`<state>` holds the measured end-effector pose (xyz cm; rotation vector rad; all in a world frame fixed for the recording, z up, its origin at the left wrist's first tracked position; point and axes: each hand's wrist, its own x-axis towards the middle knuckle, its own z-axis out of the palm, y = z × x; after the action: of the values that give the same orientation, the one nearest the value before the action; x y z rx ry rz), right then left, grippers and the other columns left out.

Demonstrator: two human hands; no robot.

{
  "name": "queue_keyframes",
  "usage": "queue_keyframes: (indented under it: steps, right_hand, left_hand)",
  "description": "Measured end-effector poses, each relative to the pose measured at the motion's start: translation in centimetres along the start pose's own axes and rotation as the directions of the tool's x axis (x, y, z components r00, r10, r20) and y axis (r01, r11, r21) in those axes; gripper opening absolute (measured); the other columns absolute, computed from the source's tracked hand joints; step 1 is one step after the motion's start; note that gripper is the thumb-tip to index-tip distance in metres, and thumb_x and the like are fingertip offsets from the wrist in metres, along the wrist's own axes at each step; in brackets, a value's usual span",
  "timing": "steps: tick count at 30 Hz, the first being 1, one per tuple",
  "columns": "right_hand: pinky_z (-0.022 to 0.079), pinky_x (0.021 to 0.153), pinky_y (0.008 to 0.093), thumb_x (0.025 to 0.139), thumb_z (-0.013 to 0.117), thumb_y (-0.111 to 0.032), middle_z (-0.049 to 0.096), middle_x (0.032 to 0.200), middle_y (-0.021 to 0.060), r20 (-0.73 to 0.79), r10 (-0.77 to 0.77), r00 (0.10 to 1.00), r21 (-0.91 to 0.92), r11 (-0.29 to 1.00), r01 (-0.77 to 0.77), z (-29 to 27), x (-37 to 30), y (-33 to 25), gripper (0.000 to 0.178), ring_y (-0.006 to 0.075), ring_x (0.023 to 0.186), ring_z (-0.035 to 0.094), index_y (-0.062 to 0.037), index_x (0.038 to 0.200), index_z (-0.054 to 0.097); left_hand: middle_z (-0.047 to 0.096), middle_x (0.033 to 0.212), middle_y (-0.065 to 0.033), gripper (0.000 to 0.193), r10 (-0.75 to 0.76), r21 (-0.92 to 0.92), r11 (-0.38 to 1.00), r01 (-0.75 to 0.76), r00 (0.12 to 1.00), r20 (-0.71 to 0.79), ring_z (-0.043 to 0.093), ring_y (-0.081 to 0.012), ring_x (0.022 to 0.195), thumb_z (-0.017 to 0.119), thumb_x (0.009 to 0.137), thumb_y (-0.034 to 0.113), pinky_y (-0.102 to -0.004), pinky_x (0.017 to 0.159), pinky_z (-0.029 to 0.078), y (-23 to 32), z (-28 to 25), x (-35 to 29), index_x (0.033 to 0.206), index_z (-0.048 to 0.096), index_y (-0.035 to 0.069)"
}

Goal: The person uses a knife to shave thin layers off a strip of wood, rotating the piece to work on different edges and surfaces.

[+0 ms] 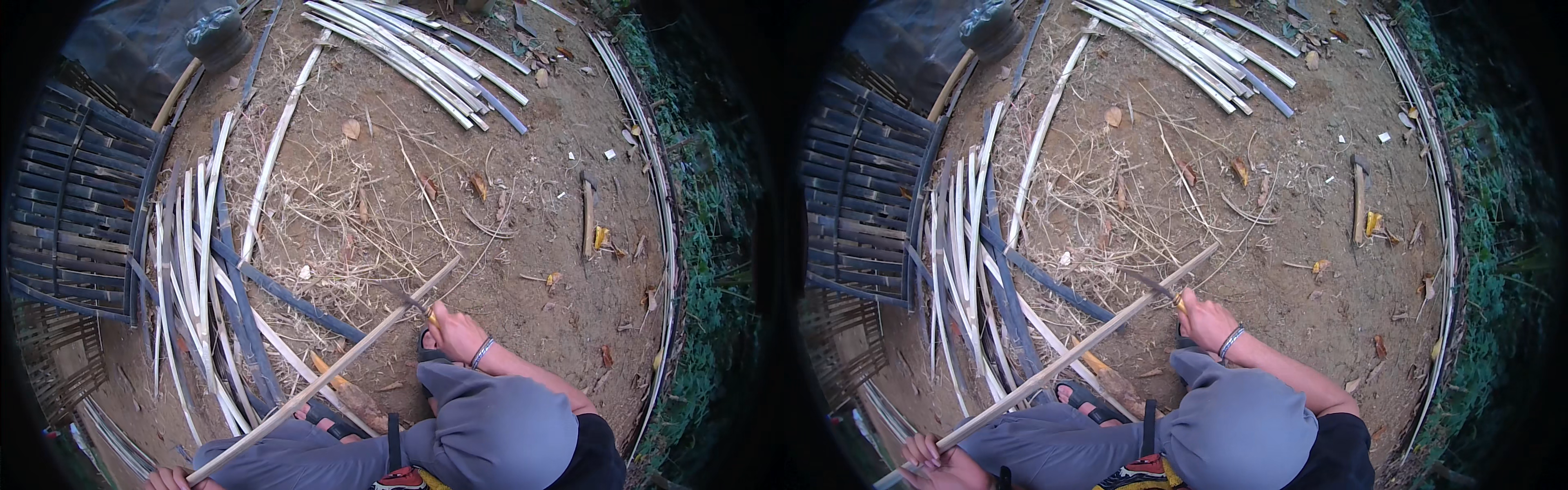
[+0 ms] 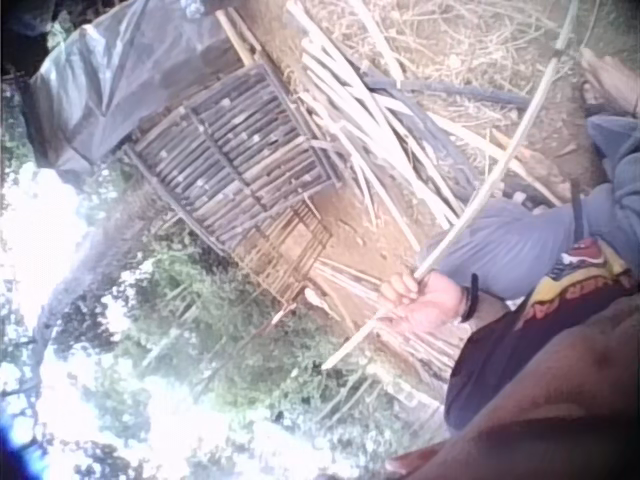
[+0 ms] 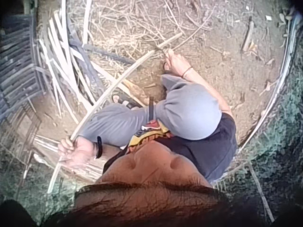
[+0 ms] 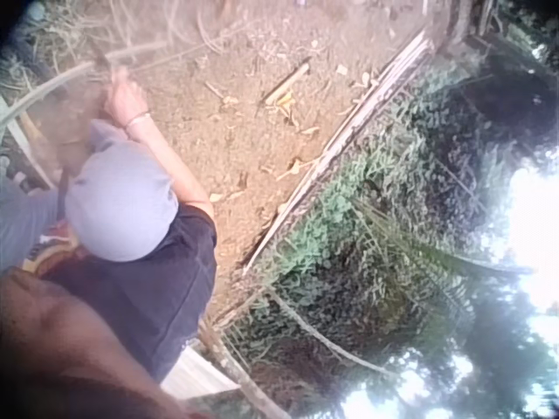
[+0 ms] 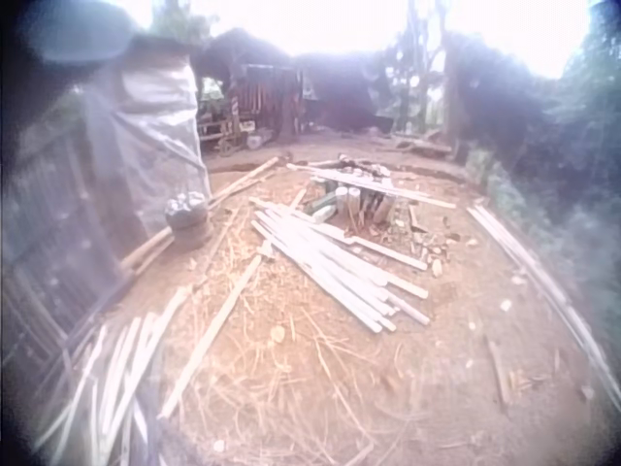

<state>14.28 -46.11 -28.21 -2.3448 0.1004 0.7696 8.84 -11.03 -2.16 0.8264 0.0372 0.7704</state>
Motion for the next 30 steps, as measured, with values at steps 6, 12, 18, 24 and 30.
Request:
queue_keyframes:
  steps: [6, 12, 18, 24, 30]
  right_hand:
    - [0.05, 0.069, 0.0568, 0.094, 0.045, -0.021, 0.061, 0.074, 0.032, -0.046, 0.043, 0.998, -0.05, 0.998, -0.045, -0.5, 0.2, 2.0, 0.026, 0.0504, 0.073, 0.061, 0.0031, 0.103, 0.04]
    - [0.05, 0.068, 0.0564, 0.094, 0.047, -0.021, 0.062, 0.077, 0.0326, -0.163, 0.129, 0.978, -0.04, 0.99, -0.137, 0.2, 2.2, 6.4, 0.027, 0.0512, 0.074, 0.06, 0.0036, 0.104, 0.039]
    - [0.048, 0.073, 0.0576, 0.093, 0.047, -0.02, 0.061, 0.082, 0.0343, 0.005, -0.02, 1.0, 0.06, 0.998, 0.019, 0.0, -1.1, 1.4, 0.027, 0.0521, 0.08, 0.059, 0.0023, 0.105, 0.038]
    - [0.05, 0.073, 0.0555, 0.094, 0.047, -0.023, 0.062, 0.082, 0.0341, -0.178, 0.178, 0.968, -0.089, 0.977, -0.196, 0.7, 2.8, 10.7, 0.031, 0.0509, 0.08, 0.061, 0.0034, 0.109, 0.039]
    - [0.05, 0.073, 0.0562, 0.093, 0.047, -0.022, 0.061, 0.082, 0.0349, -0.076, 0.133, 0.988, -0.003, 0.991, -0.134, -0.3, 0.2, 4.1, 0.029, 0.0513, 0.079, 0.061, 0.0033, 0.106, 0.039]
  left_hand:
    - [0.029, 0.058, 0.0035, 0.043, 0.006, -0.052, 0.999, -0.01, 0.997, -0.073, 0.029, -0.0104, 0.05, 0.049, 0.095, 0.042, -0.025, 0.048, 0.031, 0.9, 0.8, -1.2, 0.065, 0.036, 0.013]
    - [0.03, 0.057, 0.0041, 0.044, 0.011, -0.021, 1.0, -0.014, 0.992, -0.123, 0.028, -0.0094, 0.05, 0.048, 0.096, 0.042, -0.0238, 0.047, 0.029, 0.2, 0.9, -1.2, 0.064, 0.034, 0.015]
    - [0.026, 0.053, 0.005, 0.044, -0.03, -0.11, 0.993, 0.033, 0.999, 0.03, 0.024, -0.009, 0.046, 0.047, 0.096, 0.039, -0.0241, 0.044, 0.026, 0.9, 1.2, -1.7, 0.062, 0.031, 0.016]
    - [0.025, 0.045, 0.007, 0.043, -0.063, -0.199, 0.975, 0.098, 0.983, 0.175, 0.022, -0.0061, 0.038, 0.046, 0.095, 0.034, -0.0211, 0.04, 0.025, -0.1, 3.0, -1.8, 0.058, 0.03, 0.018]
    - [0.03, 0.04, 0.0086, 0.042, -0.045, -0.256, 0.96, 0.112, 0.966, 0.256, 0.026, -0.0026, 0.032, 0.048, 0.092, 0.029, -0.018, 0.036, 0.027, -0.3, 2.1, -1.1, 0.054, 0.033, 0.018]
